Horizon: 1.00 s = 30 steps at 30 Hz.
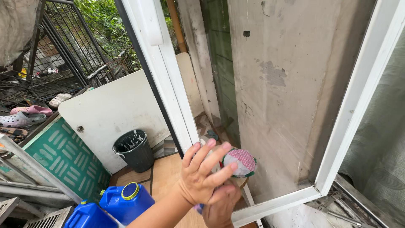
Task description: The person wipes a sliding window frame and glass with a blue cloth. They then spray a foaming cleaner onto the glass and scrub the surface with a red cloth in circular motions.
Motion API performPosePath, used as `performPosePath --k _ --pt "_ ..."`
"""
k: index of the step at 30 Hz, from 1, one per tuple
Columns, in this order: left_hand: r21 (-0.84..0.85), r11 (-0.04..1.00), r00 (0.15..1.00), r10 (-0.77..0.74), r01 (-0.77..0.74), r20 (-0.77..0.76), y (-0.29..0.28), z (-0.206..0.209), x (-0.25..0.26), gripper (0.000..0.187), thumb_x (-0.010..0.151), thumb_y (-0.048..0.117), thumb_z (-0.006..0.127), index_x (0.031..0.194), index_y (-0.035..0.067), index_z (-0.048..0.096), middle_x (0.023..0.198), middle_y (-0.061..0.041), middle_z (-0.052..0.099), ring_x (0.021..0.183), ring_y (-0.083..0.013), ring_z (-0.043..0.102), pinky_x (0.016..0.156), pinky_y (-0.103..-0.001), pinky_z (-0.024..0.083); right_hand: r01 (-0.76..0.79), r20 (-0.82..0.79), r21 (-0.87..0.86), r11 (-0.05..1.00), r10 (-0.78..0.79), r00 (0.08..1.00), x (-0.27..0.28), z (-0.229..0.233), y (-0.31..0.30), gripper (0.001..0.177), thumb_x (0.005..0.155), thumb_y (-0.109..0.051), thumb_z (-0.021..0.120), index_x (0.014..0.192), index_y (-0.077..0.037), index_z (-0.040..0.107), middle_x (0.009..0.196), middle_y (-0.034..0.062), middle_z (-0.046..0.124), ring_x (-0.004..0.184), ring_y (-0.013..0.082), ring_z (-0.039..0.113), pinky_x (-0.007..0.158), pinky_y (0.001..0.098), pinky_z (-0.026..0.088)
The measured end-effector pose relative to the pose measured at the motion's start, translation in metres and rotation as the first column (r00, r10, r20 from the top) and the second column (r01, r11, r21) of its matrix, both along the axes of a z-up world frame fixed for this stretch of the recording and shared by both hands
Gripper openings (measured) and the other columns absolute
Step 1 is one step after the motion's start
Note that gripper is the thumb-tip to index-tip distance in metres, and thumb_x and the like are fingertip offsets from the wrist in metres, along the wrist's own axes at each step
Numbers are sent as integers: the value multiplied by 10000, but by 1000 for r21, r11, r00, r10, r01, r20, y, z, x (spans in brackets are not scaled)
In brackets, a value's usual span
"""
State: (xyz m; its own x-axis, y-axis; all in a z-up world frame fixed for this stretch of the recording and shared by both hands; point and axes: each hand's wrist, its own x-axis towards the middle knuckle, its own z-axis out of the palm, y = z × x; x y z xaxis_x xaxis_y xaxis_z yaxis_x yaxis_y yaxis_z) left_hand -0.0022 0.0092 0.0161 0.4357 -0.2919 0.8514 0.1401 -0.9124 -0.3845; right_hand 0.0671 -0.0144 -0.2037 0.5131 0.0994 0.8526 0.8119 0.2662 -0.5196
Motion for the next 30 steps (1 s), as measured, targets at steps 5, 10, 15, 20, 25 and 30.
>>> performPosePath --k 5,10,15,20,25,30 --pt "6 1000 1000 -13 13 -7 -6 5 -2 421 1061 519 487 1392 280 591 1484 -66 605 1438 -316 490 1249 -469 239 209 396 44 977 -209 894 27 -44 -14 512 963 -391 558 1286 7 562 1282 178 588 1116 335 604 885 460 452" --pt "3 1000 1000 -3 3 -5 -6 2 -2 445 1040 519 476 1390 270 590 1484 -74 609 1431 -319 503 1239 -475 252 172 339 -8 985 -159 927 27 -30 -22 513 973 -365 567 1330 2 536 1338 184 564 1169 344 585 923 474 433" --pt "3 1000 1000 -5 5 11 -1 2 0 410 1070 526 517 1391 279 583 1488 -63 596 1431 -311 500 1261 -461 268 33 103 -60 998 -27 994 -2 53 -11 519 982 -339 576 1373 -4 510 1394 190 541 1223 352 567 960 488 413" --pt "-13 998 998 67 -67 -9 -10 3 3 469 1018 536 492 1384 262 594 1470 -95 591 1402 -337 496 1209 -477 251 272 208 -6 962 -265 942 4 -26 -17 456 938 -432 550 1189 -54 604 1211 136 622 1092 363 582 923 519 433" --pt "-6 996 996 89 -89 -15 -16 2 1 445 1039 523 520 1387 255 588 1482 -93 588 1412 -334 488 1231 -471 233 367 709 -186 911 -134 692 106 -158 -72 243 856 -411 646 1031 -263 726 1023 -44 741 790 316 697 602 454 544" --pt "2 996 996 88 -88 9 -16 3 5 419 1036 511 526 1371 268 592 1475 -81 589 1403 -320 491 1226 -460 230 589 562 -425 688 -310 767 230 -145 -139 299 792 -305 683 1081 -241 725 1069 63 712 896 379 674 716 504 550"
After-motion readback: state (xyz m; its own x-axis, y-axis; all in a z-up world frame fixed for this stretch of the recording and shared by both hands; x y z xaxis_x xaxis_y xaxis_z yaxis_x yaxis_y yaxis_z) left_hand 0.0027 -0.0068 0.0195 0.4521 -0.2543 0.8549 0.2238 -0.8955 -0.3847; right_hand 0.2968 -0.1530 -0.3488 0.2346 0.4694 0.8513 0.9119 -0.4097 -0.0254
